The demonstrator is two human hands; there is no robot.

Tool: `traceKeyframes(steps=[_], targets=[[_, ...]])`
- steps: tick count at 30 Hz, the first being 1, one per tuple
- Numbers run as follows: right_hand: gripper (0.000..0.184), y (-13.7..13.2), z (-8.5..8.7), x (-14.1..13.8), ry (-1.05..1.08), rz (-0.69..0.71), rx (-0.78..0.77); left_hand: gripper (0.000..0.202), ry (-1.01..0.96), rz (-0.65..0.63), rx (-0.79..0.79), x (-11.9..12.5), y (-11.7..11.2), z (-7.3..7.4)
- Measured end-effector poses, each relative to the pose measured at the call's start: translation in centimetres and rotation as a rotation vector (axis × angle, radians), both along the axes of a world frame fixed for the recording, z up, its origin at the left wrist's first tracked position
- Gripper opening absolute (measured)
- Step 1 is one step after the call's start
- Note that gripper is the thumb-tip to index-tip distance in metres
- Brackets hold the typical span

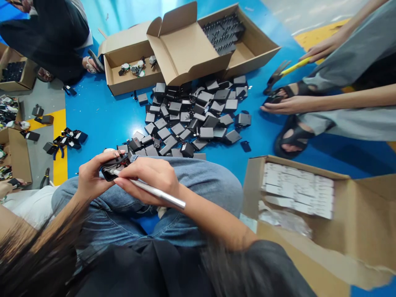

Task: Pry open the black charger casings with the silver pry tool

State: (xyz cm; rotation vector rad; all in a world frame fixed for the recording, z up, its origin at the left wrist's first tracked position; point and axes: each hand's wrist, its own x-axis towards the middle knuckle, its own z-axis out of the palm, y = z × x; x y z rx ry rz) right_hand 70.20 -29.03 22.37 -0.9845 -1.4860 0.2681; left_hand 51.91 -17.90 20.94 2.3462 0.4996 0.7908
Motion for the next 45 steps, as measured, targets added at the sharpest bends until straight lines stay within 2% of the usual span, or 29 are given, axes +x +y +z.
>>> traceKeyframes(steps=[11, 19, 25, 33, 38, 45], targets=[[0.003, -0.1, -0.1, 0.0, 0.006, 0.013, -0.061, 0.045, 0.007, -0.036, -0.015, -0.1, 0.0, -0.2], [0.006, -0.1, 0.3, -0.2, 0.001, -0.038, -0.135, 0.047, -0.034, -0.057, 0.009, 0.2, 0.0, -0.1], [0.007, 0.1, 0.1, -0.3, -0.053, -0.079, -0.081, 0.047, -0.022, -0.069, 0.016, 0.3, 0.1, -0.1], [0.008, 0.3, -0.4, -0.6, -0.018, -0.102, -0.084, 0.040, 0.057, 0.003, 0.070, -0.1, 0.0, -0.6], [0.008, 0.5, -0.4, -0.4, -0.118, -0.092, -0.025, 0.039, 0.056, -0.004, 0.092, -0.1, 0.1, -0.4], [0.010, 0.6, -0.8, -1.0, -0.205, -0.165, 0.029, 0.034, 0.064, -0.010, 0.174, 0.4, 0.2, -0.2]])
